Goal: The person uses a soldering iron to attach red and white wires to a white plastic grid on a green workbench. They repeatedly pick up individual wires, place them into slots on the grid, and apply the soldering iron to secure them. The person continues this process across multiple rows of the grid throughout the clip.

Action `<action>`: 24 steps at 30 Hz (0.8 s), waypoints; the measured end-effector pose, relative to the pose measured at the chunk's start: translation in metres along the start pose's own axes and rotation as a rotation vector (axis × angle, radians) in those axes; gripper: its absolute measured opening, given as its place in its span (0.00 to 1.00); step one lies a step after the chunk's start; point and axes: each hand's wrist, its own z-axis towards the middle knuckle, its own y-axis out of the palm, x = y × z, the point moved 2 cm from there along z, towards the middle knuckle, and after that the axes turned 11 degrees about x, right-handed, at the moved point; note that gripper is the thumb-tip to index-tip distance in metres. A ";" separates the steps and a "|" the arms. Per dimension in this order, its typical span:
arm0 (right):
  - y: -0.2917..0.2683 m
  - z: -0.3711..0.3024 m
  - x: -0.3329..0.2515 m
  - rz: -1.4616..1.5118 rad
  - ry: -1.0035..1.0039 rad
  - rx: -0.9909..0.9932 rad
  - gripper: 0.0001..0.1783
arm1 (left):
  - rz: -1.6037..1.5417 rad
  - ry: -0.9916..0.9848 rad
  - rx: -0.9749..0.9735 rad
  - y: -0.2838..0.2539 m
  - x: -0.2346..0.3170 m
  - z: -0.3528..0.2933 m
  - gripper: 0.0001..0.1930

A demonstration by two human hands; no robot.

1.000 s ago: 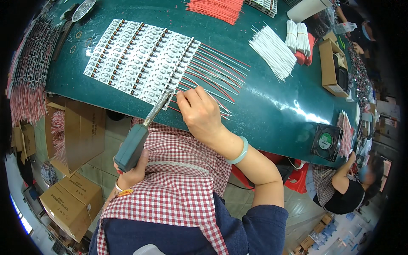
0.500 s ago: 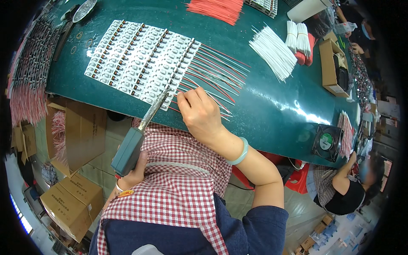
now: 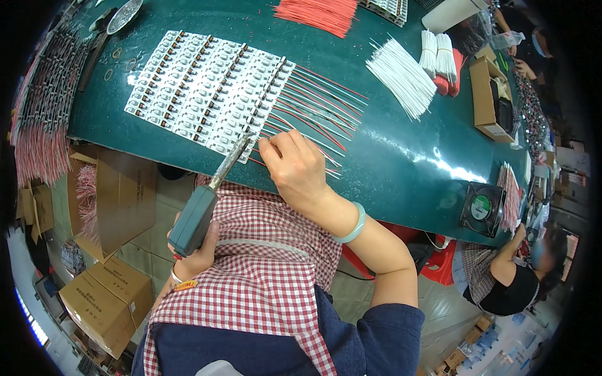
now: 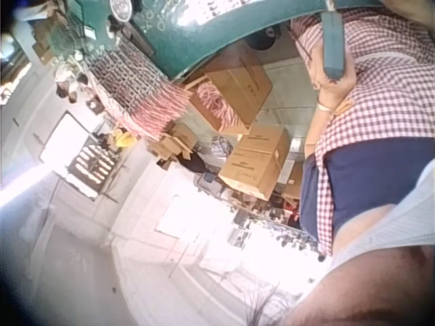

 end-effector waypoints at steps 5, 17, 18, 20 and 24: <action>0.000 0.001 0.001 0.005 -0.017 0.010 0.15 | -0.037 -0.021 -0.003 0.003 0.000 0.002 0.14; 0.000 -0.001 0.000 -0.017 -0.004 0.007 0.13 | 0.013 0.008 0.003 0.001 0.004 0.003 0.10; 0.001 -0.001 0.000 -0.018 -0.005 0.010 0.13 | 0.031 0.032 0.004 0.000 0.003 0.002 0.10; 0.000 0.000 0.000 -0.018 -0.004 0.010 0.13 | 0.014 0.012 0.011 -0.001 0.001 -0.001 0.10; 0.000 0.000 0.000 -0.016 -0.004 0.009 0.13 | -0.006 0.021 0.040 -0.001 0.001 -0.002 0.12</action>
